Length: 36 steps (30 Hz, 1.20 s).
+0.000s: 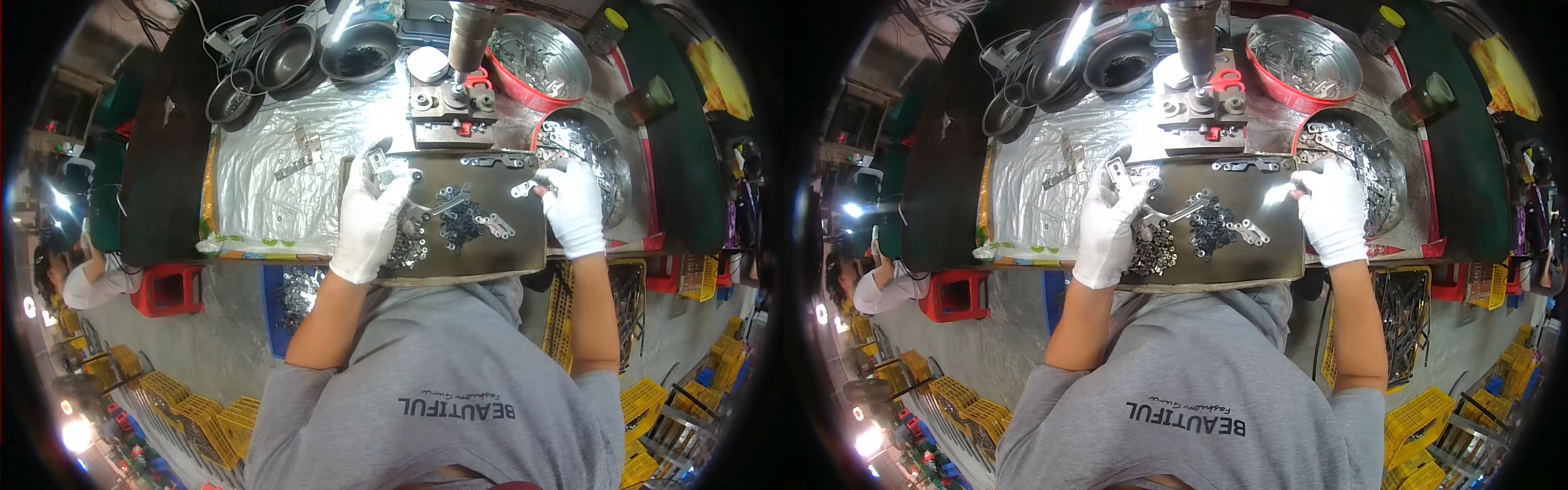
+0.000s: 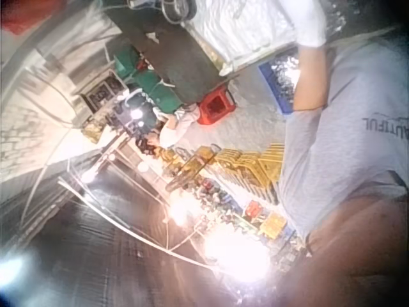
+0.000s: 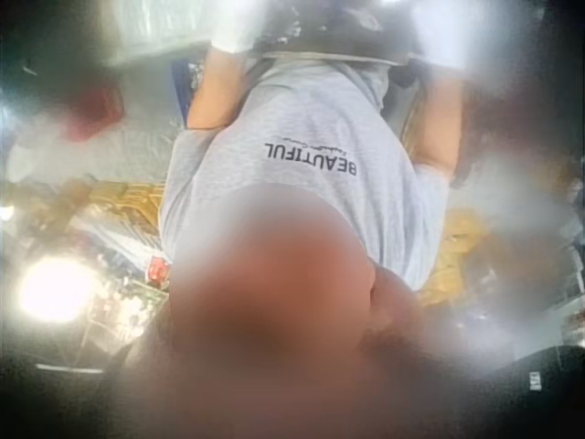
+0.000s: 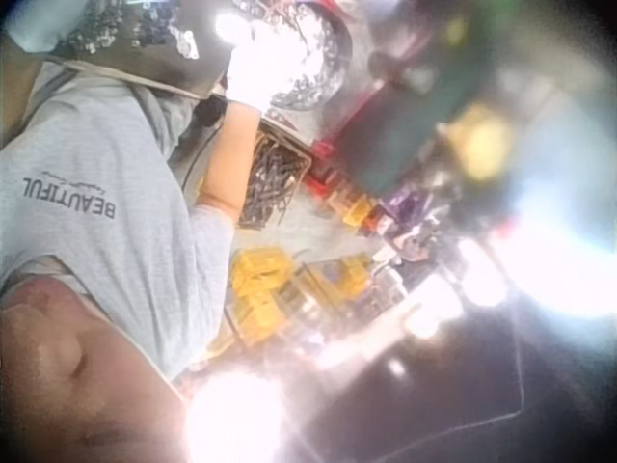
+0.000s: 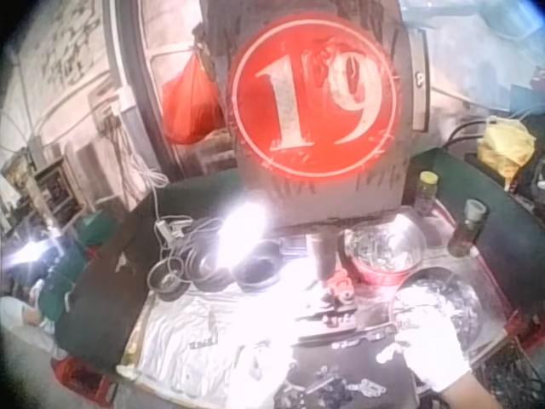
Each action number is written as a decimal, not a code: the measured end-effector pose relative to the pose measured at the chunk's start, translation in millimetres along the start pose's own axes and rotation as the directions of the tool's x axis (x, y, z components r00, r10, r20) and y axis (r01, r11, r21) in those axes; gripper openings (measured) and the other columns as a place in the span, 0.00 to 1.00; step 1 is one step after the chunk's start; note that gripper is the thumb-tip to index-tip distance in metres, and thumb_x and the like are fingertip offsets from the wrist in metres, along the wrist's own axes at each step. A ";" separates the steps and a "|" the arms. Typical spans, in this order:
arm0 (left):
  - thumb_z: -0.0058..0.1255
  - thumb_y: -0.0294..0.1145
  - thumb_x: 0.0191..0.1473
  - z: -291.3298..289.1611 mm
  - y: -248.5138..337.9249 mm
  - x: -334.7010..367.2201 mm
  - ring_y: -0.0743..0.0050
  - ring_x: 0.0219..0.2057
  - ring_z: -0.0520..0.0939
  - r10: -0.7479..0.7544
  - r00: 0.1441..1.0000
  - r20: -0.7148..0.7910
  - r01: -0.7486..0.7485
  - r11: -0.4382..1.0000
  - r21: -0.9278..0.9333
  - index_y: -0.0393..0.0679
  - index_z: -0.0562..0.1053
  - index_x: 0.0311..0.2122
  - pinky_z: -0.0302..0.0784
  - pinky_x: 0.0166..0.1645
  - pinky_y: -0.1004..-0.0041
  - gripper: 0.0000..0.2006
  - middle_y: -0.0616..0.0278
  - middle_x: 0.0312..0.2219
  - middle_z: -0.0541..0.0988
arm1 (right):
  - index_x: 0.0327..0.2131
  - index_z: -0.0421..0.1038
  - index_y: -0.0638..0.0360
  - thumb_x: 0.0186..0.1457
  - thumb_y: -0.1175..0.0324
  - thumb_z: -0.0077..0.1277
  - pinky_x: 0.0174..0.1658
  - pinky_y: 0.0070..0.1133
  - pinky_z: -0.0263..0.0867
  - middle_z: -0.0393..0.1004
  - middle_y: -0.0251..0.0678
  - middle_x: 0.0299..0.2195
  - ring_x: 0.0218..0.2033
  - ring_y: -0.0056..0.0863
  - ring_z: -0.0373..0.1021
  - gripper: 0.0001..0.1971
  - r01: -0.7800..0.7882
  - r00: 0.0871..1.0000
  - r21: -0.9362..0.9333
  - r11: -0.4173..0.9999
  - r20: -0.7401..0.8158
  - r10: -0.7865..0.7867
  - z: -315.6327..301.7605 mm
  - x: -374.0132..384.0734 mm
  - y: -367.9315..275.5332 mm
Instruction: The person assembles small metal components using a manual press machine.
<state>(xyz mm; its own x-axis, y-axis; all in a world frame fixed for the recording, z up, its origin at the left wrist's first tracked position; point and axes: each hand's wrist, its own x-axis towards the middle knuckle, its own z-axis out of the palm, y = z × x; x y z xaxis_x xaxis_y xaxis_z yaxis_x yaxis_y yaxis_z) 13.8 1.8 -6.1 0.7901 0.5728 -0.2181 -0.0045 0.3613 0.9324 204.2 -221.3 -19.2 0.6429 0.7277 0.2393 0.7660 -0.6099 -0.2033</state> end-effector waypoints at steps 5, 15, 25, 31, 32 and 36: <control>0.50 0.25 0.58 -1.1 -5.3 1.3 0.82 0.29 0.77 0.068 0.997 -0.036 -0.069 0.996 -0.047 0.41 0.56 0.62 0.72 0.22 0.84 0.28 0.59 0.39 0.75 | 0.33 0.73 0.56 0.45 0.72 0.61 0.41 0.32 0.67 0.75 0.39 0.33 0.37 0.40 0.71 0.10 0.066 0.996 -0.058 0.996 0.072 -0.061 -6.4 4.8 -5.9; 0.52 0.26 0.57 0.0 -9.2 5.5 0.83 0.26 0.77 0.103 0.993 -0.050 -0.106 0.994 -0.041 0.41 0.58 0.62 0.70 0.21 0.85 0.28 0.58 0.38 0.78 | 0.43 0.73 0.66 0.55 0.76 0.56 0.37 0.16 0.66 0.77 0.34 0.35 0.32 0.17 0.71 0.11 -0.412 0.910 0.830 0.377 0.358 0.207 -24.2 7.1 -17.2; 0.52 0.25 0.57 1.9 -6.2 3.0 0.80 0.37 0.78 0.075 0.997 -0.011 -0.075 0.997 -0.010 0.39 0.58 0.62 0.76 0.38 0.81 0.29 0.60 0.41 0.76 | 0.34 0.76 0.64 0.51 0.76 0.59 0.36 0.18 0.67 0.77 0.33 0.27 0.29 0.17 0.70 0.05 -0.198 0.974 0.709 0.677 0.218 0.056 -41.9 25.7 -69.4; 0.52 0.23 0.57 5.5 -8.3 4.7 0.79 0.42 0.76 0.116 0.993 0.025 -0.115 0.992 -0.044 0.37 0.58 0.62 0.72 0.49 0.78 0.29 0.60 0.44 0.74 | 0.30 0.74 0.61 0.47 0.71 0.62 0.41 0.30 0.65 0.74 0.38 0.33 0.35 0.36 0.69 0.08 0.301 0.936 0.555 0.776 -0.016 -0.351 -30.0 35.6 -101.1; 0.52 0.23 0.57 6.5 -7.4 3.9 0.80 0.42 0.76 0.099 0.995 0.019 -0.098 0.995 -0.037 0.37 0.58 0.62 0.72 0.49 0.78 0.28 0.60 0.44 0.74 | 0.30 0.74 0.61 0.47 0.71 0.62 0.41 0.30 0.65 0.74 0.38 0.33 0.35 0.36 0.69 0.08 0.302 0.935 0.555 0.775 -0.016 -0.353 -24.3 35.0 -104.3; 0.51 0.22 0.57 4.8 -9.6 3.9 0.80 0.42 0.76 0.103 0.994 0.040 -0.102 0.995 -0.011 0.36 0.59 0.61 0.73 0.48 0.78 0.27 0.60 0.44 0.74 | 0.30 0.75 0.60 0.45 0.69 0.63 0.42 0.33 0.65 0.74 0.38 0.31 0.37 0.41 0.69 0.09 0.287 0.944 0.564 0.774 -0.027 -0.330 -9.0 35.2 -110.0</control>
<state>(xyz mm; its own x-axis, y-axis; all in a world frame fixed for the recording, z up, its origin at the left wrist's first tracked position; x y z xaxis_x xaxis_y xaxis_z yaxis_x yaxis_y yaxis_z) 19.9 -3.0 -14.6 0.8093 0.5771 -0.1096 -0.0920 0.3086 0.9467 142.6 -131.4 20.1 0.3542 0.8793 0.3184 0.7764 -0.0867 -0.6243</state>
